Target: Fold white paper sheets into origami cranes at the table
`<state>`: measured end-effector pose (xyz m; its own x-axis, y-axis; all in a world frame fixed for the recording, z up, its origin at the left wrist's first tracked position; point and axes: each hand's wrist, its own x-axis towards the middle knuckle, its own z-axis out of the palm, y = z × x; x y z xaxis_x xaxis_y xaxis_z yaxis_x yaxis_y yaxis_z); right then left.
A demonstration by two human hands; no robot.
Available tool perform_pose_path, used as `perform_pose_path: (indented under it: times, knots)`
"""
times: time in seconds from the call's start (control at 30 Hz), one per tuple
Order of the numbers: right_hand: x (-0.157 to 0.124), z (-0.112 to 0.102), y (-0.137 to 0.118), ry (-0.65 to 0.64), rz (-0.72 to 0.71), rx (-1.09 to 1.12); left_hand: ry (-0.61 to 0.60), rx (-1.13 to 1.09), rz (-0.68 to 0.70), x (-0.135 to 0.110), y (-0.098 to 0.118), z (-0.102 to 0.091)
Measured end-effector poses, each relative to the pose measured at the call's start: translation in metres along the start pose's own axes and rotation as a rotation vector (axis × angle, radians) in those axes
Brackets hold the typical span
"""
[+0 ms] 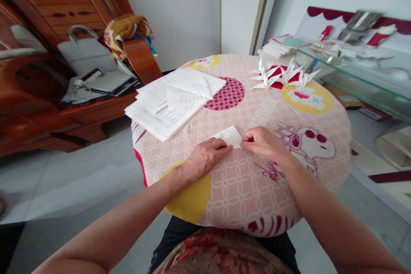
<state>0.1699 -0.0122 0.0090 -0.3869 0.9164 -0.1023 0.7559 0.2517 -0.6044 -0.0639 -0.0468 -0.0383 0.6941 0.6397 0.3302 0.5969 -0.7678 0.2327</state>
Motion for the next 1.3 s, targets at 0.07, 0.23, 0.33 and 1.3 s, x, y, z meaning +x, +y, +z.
perform_pose_path:
  times: [0.07,0.23,0.33,1.3]
  knots:
    - [-0.001,-0.006,0.006,-0.024,0.013,0.041,-0.013,0.031,-0.008,-0.001,0.0,0.001]
    - [-0.002,-0.014,0.016,-0.042,0.013,0.144,-0.01,0.026,-0.021,-0.001,0.0,0.003]
    - [-0.003,-0.012,0.012,-0.053,-0.009,0.138,-0.008,0.008,-0.028,-0.001,0.0,0.003]
    - [-0.001,0.0,-0.014,-0.008,0.084,-0.186,-0.201,0.222,-0.037,0.01,0.02,-0.015]
